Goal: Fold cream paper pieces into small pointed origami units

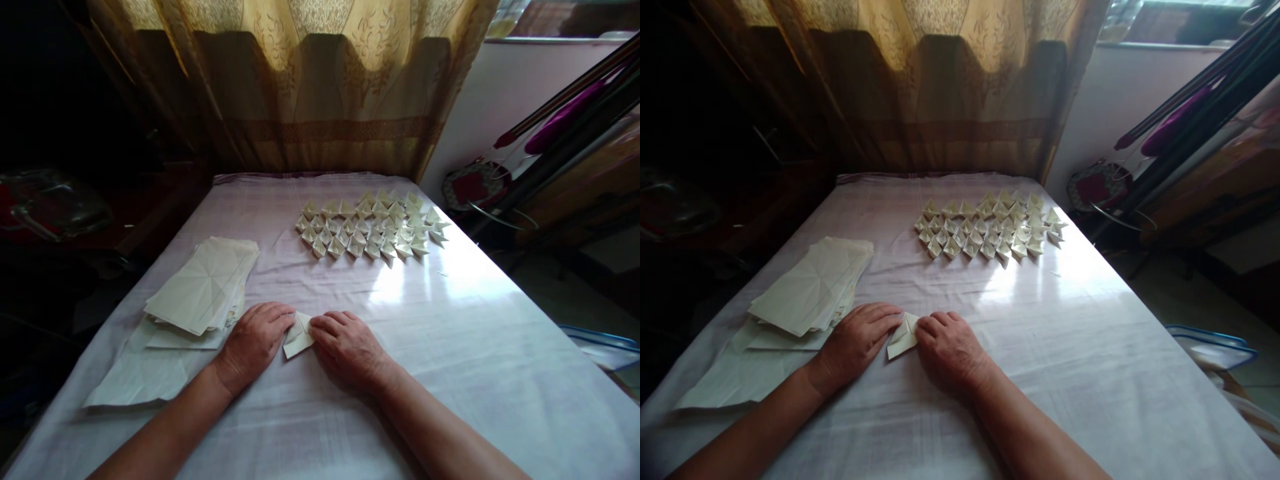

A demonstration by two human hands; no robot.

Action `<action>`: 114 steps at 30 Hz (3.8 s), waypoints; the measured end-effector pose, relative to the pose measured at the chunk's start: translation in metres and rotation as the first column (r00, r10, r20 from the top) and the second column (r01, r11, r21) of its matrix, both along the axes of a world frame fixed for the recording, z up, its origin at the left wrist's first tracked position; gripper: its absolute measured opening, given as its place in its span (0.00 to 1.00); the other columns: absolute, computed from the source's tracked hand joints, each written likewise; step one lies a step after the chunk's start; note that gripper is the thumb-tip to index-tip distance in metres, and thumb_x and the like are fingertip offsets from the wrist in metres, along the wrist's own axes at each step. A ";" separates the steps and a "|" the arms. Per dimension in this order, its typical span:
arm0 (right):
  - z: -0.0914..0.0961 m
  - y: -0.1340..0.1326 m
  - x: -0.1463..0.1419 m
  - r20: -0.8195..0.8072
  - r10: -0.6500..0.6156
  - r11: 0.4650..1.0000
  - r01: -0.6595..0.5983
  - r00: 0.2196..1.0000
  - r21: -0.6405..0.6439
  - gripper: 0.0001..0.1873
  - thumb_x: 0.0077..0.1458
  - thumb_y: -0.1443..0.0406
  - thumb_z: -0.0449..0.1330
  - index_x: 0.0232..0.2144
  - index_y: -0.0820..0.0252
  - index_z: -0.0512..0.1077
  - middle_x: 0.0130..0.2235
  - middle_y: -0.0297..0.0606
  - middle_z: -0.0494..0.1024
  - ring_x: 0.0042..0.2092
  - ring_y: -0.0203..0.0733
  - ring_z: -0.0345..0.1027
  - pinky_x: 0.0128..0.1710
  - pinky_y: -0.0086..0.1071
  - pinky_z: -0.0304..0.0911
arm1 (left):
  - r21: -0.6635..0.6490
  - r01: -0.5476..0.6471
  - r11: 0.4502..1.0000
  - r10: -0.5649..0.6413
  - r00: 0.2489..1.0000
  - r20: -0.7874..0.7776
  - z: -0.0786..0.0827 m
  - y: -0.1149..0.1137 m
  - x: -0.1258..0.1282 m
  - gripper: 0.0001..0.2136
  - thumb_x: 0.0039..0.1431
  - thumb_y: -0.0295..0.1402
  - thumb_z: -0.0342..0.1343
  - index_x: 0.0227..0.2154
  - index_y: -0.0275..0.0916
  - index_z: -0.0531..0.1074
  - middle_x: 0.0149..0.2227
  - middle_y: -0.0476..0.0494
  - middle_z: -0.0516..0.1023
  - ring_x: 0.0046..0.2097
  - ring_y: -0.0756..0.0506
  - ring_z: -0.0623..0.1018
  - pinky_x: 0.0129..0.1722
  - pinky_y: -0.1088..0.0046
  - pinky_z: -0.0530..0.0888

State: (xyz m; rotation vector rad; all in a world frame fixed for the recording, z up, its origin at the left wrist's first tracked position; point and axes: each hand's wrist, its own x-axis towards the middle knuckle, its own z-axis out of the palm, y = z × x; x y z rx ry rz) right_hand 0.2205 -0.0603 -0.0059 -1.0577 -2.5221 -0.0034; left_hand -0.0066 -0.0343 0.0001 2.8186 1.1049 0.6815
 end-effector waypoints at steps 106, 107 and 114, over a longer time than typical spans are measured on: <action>-0.009 0.005 0.013 -0.324 -0.159 0.979 0.106 0.933 -0.175 0.06 0.58 0.66 0.62 0.35 0.54 0.80 0.35 0.37 0.77 0.35 0.40 0.68 0.37 0.34 0.65 | -0.136 0.001 0.991 -0.003 1.000 -0.013 0.003 -0.020 0.009 0.12 0.63 0.34 0.55 0.47 0.41 0.76 0.41 0.43 0.77 0.44 0.42 0.73 0.47 0.62 0.70; -0.009 0.005 0.013 -0.329 -0.165 0.977 0.109 0.930 -0.182 0.05 0.57 0.66 0.63 0.34 0.54 0.80 0.35 0.37 0.77 0.35 0.40 0.69 0.37 0.34 0.65 | -0.134 0.003 0.991 -0.005 1.000 -0.009 0.004 -0.020 0.009 0.11 0.63 0.35 0.55 0.46 0.41 0.76 0.40 0.43 0.77 0.42 0.43 0.73 0.47 0.62 0.69; -0.008 0.005 0.013 -0.315 -0.159 0.973 0.094 0.936 -0.213 0.07 0.60 0.65 0.61 0.35 0.55 0.80 0.36 0.39 0.78 0.36 0.40 0.70 0.39 0.36 0.66 | -0.133 -0.041 0.990 0.042 0.999 0.003 0.005 -0.020 0.009 0.10 0.65 0.34 0.52 0.43 0.44 0.77 0.37 0.46 0.78 0.40 0.45 0.74 0.43 0.64 0.68</action>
